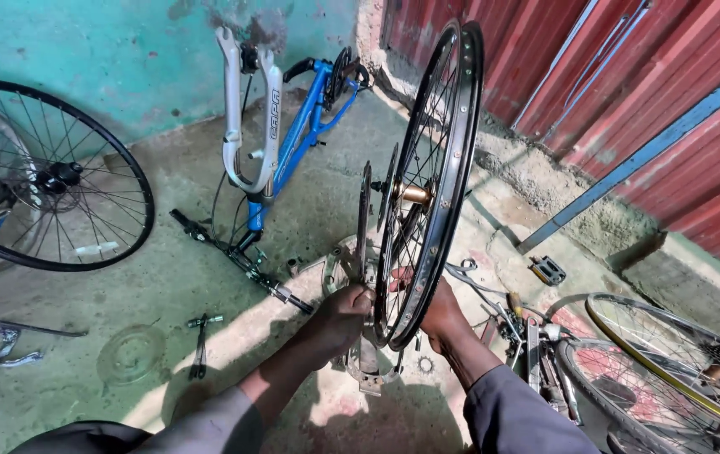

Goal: The person is sitting on the floor in a workshop, using a spoke wrench to tighten the nipples on a bicycle wheel mounted on a truing stand. They rotate the wheel and adjust the spokes to true the rim.

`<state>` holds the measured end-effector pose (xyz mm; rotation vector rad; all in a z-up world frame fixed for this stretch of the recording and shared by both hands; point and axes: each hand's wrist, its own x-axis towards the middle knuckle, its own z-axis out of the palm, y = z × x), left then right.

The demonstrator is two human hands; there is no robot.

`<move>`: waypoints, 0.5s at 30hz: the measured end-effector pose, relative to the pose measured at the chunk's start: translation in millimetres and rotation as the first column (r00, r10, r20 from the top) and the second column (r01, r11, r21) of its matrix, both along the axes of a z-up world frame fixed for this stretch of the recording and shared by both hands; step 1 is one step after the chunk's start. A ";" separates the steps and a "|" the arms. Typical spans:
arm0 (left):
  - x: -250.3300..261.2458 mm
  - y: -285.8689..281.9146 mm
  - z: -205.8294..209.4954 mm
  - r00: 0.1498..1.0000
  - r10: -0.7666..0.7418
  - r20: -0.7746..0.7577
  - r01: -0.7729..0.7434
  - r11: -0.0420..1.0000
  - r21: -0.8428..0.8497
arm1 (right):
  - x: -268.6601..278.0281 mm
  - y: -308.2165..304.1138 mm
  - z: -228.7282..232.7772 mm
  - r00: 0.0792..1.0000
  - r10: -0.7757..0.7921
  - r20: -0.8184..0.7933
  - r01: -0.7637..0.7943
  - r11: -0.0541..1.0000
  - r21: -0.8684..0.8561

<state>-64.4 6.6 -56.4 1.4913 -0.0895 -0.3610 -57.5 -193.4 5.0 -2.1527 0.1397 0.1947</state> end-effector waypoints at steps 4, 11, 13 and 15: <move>-31.5 11.9 76.3 1.000 0.005 0.010 -0.004 0.996 -0.091 | 1.1 -0.6 6.0 0.999 -0.031 -0.011 0.032 0.993 0.114; -57.5 25.3 152.2 0.967 0.138 -0.215 -0.145 0.989 -0.019 | -13.7 -5.4 82.0 0.951 -0.206 0.232 0.054 0.847 0.529; -50.8 29.2 156.6 0.944 0.194 -0.269 -0.193 0.981 0.030 | -16.2 -9.0 92.9 0.887 -0.284 0.363 0.032 0.824 0.565; -33.9 30.9 152.5 0.958 0.163 -0.234 -0.138 0.983 0.122 | -9.9 -19.7 82.6 0.876 -0.374 0.304 0.079 0.734 0.674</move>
